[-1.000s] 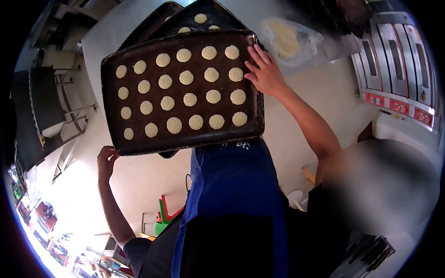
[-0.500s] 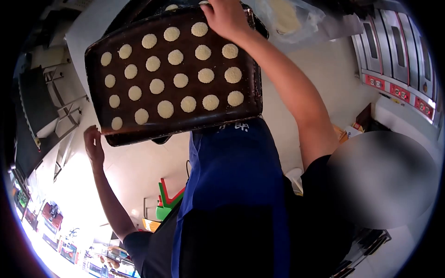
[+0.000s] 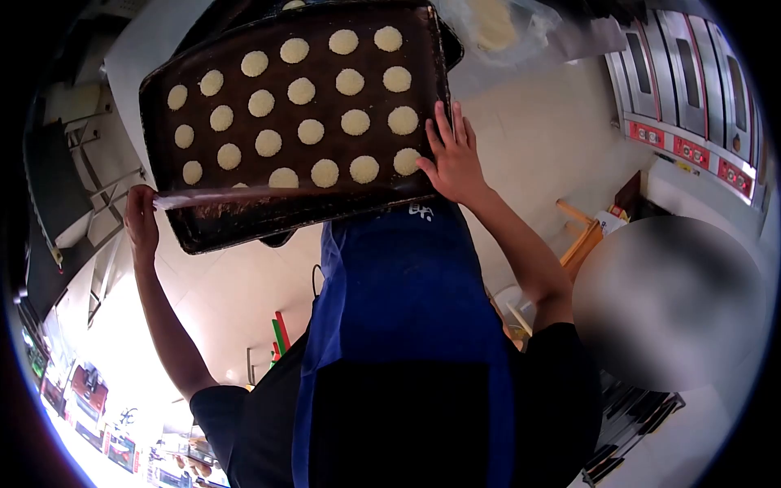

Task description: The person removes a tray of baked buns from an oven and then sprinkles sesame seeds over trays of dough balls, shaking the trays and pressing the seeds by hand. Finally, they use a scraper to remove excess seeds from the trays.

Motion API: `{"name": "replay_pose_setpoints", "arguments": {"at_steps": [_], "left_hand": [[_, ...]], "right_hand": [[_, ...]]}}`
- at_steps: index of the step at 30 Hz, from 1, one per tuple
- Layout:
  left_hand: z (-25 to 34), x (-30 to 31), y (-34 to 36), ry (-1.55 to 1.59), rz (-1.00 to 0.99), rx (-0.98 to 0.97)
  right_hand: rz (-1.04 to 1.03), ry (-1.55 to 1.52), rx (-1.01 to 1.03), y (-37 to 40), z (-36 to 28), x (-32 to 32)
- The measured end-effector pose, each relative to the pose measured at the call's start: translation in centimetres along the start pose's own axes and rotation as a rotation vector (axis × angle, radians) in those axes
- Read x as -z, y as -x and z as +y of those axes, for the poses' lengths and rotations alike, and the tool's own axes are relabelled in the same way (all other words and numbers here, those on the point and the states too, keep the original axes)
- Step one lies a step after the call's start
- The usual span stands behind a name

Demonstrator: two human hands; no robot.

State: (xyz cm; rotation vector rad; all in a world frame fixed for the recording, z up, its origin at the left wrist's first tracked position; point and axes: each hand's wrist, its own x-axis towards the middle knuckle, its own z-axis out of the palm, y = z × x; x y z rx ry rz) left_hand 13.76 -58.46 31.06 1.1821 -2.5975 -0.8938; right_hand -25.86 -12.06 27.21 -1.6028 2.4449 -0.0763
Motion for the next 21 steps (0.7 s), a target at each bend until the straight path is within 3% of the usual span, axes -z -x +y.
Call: {"name": "replay_pose_setpoints", "arguments": {"at_steps": [10, 16, 19, 21], "left_hand": [[1.2, -0.3, -2.5, -0.104, 0.013, -0.117], [1.3, 0.3, -2.1, -0.116, -0.069, -0.046], [1.0, 0.4, -1.4, -0.118, -0.131, 0.031], [-0.4, -0.1, -1.2, -0.05, -0.038, -0.004]], "right_hand": [[-0.197, 0.116, 0.009, 3.5, -2.0, 1.7], [-0.251, 0.109, -0.034, 4.3, -4.0, 1.7], [-0.225, 0.056, 0.01, 4.6, -4.5, 1.9], [-0.197, -0.113, -0.024, 4.9, -4.2, 1.8]]}}
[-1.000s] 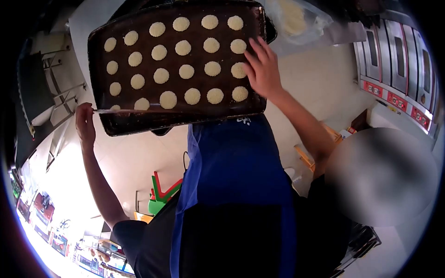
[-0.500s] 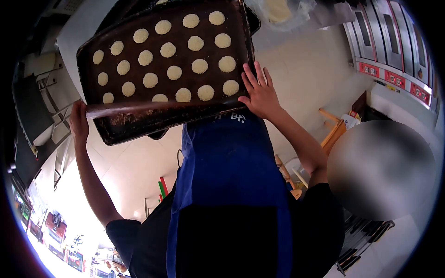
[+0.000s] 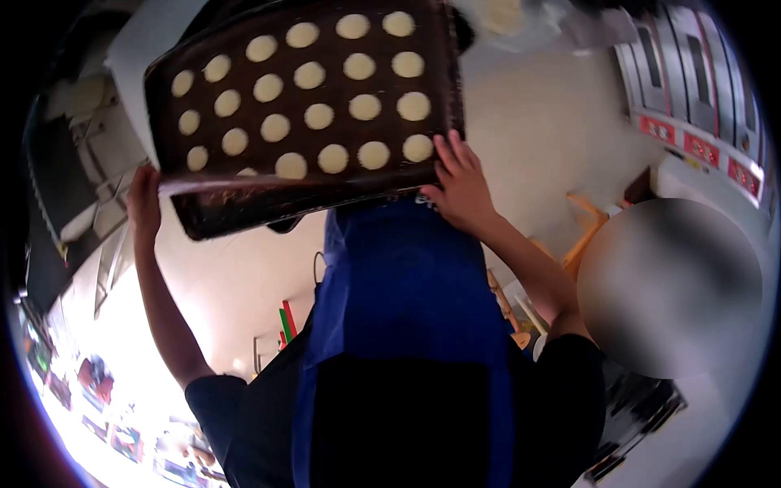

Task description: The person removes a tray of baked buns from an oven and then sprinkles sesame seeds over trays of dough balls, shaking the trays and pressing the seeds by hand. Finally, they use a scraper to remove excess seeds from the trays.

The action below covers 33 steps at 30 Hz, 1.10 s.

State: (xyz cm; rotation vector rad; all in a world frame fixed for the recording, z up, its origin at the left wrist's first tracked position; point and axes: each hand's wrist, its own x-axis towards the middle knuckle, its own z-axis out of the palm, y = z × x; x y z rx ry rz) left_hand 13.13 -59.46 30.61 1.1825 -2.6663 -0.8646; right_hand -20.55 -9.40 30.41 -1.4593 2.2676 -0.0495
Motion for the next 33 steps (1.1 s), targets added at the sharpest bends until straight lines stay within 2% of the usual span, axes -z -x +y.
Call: {"name": "replay_pose_setpoints", "arguments": {"at_steps": [2, 4, 6, 8, 9, 13, 15, 16, 18, 20, 22, 23, 25, 26, 27, 28, 29, 30, 31, 33], "left_hand": [[0.9, 0.1, -0.2, -0.056, -0.009, 0.062], [1.3, 0.1, -0.7, -0.028, -0.006, 0.033], [1.1, -0.3, -1.6, 0.025, 0.014, -0.04], [2.0, 0.2, -2.0, 0.076, 0.033, -0.061], [2.4, 0.3, -2.2, 0.066, 0.057, -0.07], [4.4, 1.2, -1.8, 0.096, 0.133, -0.095], [4.8, 1.6, -0.8, 0.12, 0.162, -0.19], [4.9, 1.7, 0.0, 0.103, 0.124, -0.11], [4.3, 1.5, 1.7, 0.177, 0.133, -0.139], [4.7, 1.5, 2.7, 0.199, 0.139, -0.141], [4.2, 1.3, 5.0, 0.228, 0.142, -0.087], [3.9, 1.1, 5.5, 0.192, 0.155, -0.081], [3.3, 0.4, 6.3, 0.17, 0.178, -0.009], [2.9, -0.3, 6.2, 0.177, 0.205, 0.018], [1.9, -1.0, 6.4, 0.121, 0.259, -0.025], [1.6, -1.2, 6.7, 0.044, 0.279, -0.051], [0.7, -1.4, 7.2, 0.01, 0.217, -0.072], [0.0, -1.4, 7.8, -0.027, 0.154, -0.096], [-0.2, -1.6, 8.5, -0.014, 0.14, -0.108], [-0.3, -2.2, 10.0, -0.149, 0.192, -0.191]], "right_hand": [[0.146, -0.159, 0.064, 0.3, 0.6, -0.4], [0.367, -0.371, -0.041, -0.4, 0.6, -0.8], [0.492, -0.464, -0.036, -2.3, 1.4, 0.7], [0.54, -0.876, -0.053, -4.8, 4.3, 1.2], [0.564, -1.096, -0.141, -6.6, 4.1, 2.6], [0.673, -1.27, -0.028, -14.9, 4.2, 10.4], [0.755, -1.301, -0.027, -19.4, 2.8, 14.2], [0.79, -1.335, -0.028, -21.8, 2.3, 15.8], [0.84, -1.197, -0.012, -25.9, 1.1, 17.9], [0.726, -1.161, 0.018, -30.4, 2.8, 18.6], [0.654, -0.935, -0.044, -35.5, 5.4, 17.2], [0.622, -0.935, -0.051, -38.1, 6.3, 15.0], [0.6, -0.396, 0.083, -39.7, 8.7, 10.0], [0.592, -0.318, 0.159, -35.3, 2.9, 12.0], [0.706, -0.179, 0.317, -33.1, 1.7, 11.0], [0.706, -0.179, 0.345, -30.2, 0.0, 10.5], [0.721, -0.054, 0.332, -26.7, -1.8, 10.6], [0.667, -0.024, 0.421, -25.5, 0.1, 8.7], [0.564, 0.021, 0.277, -22.4, 0.2, 7.4], [0.432, -0.026, 0.158, -16.5, 0.3, 5.6]]}}
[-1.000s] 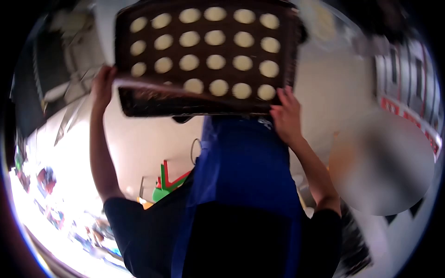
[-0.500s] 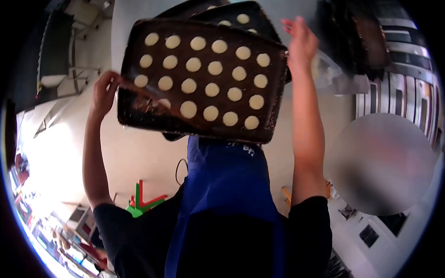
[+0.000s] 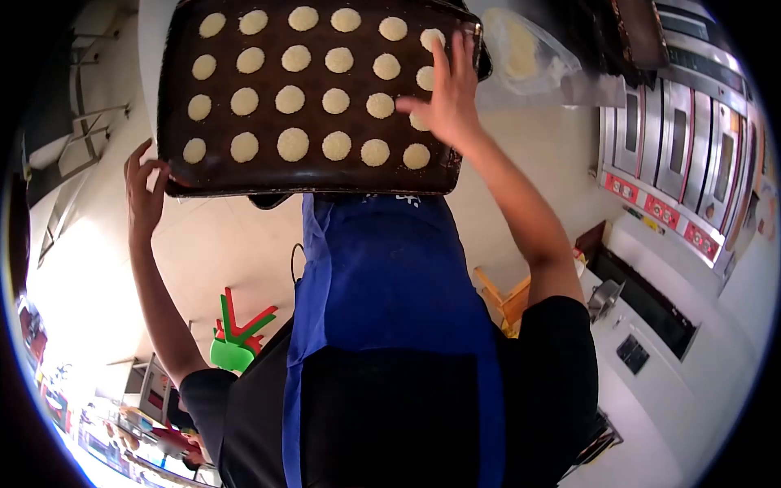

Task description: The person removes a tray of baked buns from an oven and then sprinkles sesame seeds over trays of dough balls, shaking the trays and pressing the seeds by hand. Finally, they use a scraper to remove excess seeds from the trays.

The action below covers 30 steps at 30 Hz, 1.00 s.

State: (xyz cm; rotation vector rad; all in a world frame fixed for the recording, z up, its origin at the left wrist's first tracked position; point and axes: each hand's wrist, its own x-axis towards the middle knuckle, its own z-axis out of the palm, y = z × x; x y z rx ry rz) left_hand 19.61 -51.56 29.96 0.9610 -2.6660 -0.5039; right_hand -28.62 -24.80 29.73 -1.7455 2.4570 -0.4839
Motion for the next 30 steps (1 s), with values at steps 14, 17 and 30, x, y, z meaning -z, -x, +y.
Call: {"name": "replay_pose_setpoints", "arguments": {"at_steps": [14, 17, 30], "left_hand": [[4.4, -3.9, -0.8, 0.117, 0.292, 0.285], [9.5, -2.9, -3.9, 0.092, 0.356, 0.072], [44.5, -13.3, -17.0, 0.84, 0.257, 0.248]], "right_hand": [[-0.142, 0.03, -0.459, 13.3, -4.1, -1.5], [0.021, -0.091, -0.471, 12.8, -4.1, 1.5], [0.327, -0.674, -0.269, 4.6, 9.8, 16.3]]}}
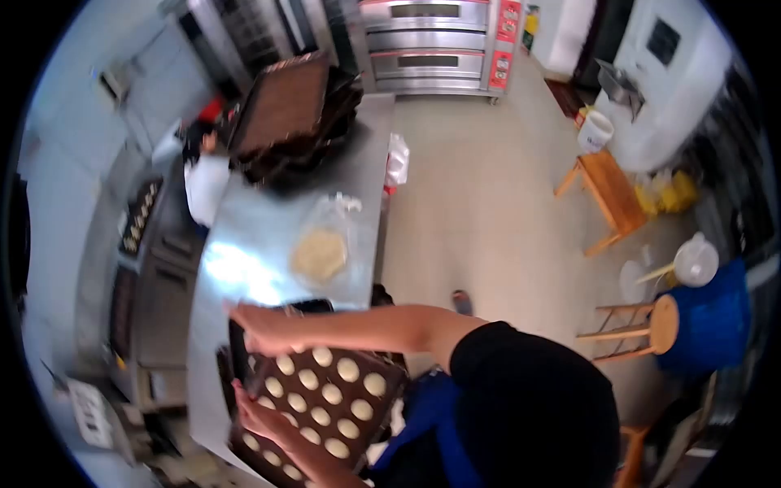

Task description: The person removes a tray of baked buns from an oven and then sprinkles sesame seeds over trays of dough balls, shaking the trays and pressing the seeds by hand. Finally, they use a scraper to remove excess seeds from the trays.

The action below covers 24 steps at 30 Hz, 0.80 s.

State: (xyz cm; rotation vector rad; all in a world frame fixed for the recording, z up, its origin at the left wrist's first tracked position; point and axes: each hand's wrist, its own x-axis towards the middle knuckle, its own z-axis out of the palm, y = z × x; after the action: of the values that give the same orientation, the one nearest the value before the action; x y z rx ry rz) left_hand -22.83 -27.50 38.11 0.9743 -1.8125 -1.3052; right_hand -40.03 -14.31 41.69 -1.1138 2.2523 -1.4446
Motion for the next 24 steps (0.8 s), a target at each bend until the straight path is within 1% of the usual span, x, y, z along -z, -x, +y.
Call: {"name": "replay_pose_setpoints", "arguments": {"at_steps": [1, 2, 3, 4, 5, 6, 7, 8, 9, 10, 11, 12, 13, 14, 15, 16, 17, 18, 20, 21, 23, 24], "left_hand": [[-2.9, -2.7, -0.5, 0.236, -0.188, -0.119], [-0.6, -6.9, 1.9, 0.613, -0.279, -0.026], [3.2, -9.6, 4.6, 1.053, -0.734, 0.299], [-7.5, -13.9, 1.8, 1.039, -0.803, 0.072], [-1.8, -18.4, 7.3, 0.99, -0.829, 0.085], [4.4, -23.1, 13.0, 0.941, -0.855, 0.098], [10.5, -27.7, 18.7, 0.891, -0.882, 0.109], [8.6, -31.8, 19.0, 1.184, -1.004, 0.528], [10.5, -35.6, 22.4, 1.105, -0.978, 0.617], [11.3, -39.0, 24.4, 1.158, -1.057, 0.686], [11.8, -41.9, 26.0, 1.209, -1.124, 0.765], [12.5, -44.8, 27.0, 1.26, -1.103, 0.908], [13.3, -47.5, 27.9, 1.322, -1.061, 1.062], [14.2, -50.2, 28.7, 1.227, -1.148, 1.007], [15.8, -52.6, 29.6, 1.186, -1.195, 0.985], [17.3, -55.1, 30.0, 1.175, -1.233, 1.03], [18.6, -57.5, 30.2, 1.153, -1.258, 1.065], [18.8, -60.3, 30.5, 1.101, -1.237, 1.07], [18.5, -66.2, 30.4, 0.962, -1.204, 1.056], [18.0, -69.3, 30.6, 0.978, -1.147, 1.063], [17.0, -75.5, 30.9, 0.858, -1.168, 1.258], [16.9, -78.4, 30.9, 0.781, -1.151, 1.309]], "right_hand": [[0.028, -0.028, 0.309, 1.8, 1.7, 1.7], [0.238, -0.053, 0.56, 5.2, 0.7, 4.1], [0.148, -0.155, 0.647, 7.2, 2.4, 4.9], [0.277, -0.784, 0.824, 4.5, 10.3, -6.0], [0.499, -0.749, 0.453, 11.3, 6.7, 1.5], [0.093, 0.134, 0.683, 14.3, 12.3, 9.0], [0.427, -0.345, 0.877, 15.1, 15.7, 11.2], [0.142, -0.034, 0.688, 19.6, 20.0, 17.4], [0.215, 0.072, 0.682, 21.8, 23.5, 21.9], [0.286, 0.176, 0.664, 23.5, 26.4, 26.0], [0.294, 0.377, 0.575, 25.2, 29.4, 29.4], [0.279, 0.565, 0.475, 26.9, 31.9, 32.7], [0.273, 0.65, 0.299, 28.1, 33.7, 36.8], [0.25, 0.747, 0.129, 29.4, 35.7, 40.6], [0.354, 0.631, -0.178, 31.5, 39.0, 43.2], [0.453, 0.503, -0.479, 33.2, 41.7, 44.9], [0.607, 0.471, -0.506, 34.4, 42.9, 47.5], [0.755, 0.426, -0.527, 35.1, 44.9, 50.7], [0.871, 0.463, -0.504, 35.8, 45.3, 57.1], [0.933, 0.504, -0.54, 36.5, 46.6, 59.1], [1.001, 0.331, -0.687, 38.8, 48.9, 62.1], [1.035, 0.23, -0.764, 40.1, 50.1, 62.7]]}}
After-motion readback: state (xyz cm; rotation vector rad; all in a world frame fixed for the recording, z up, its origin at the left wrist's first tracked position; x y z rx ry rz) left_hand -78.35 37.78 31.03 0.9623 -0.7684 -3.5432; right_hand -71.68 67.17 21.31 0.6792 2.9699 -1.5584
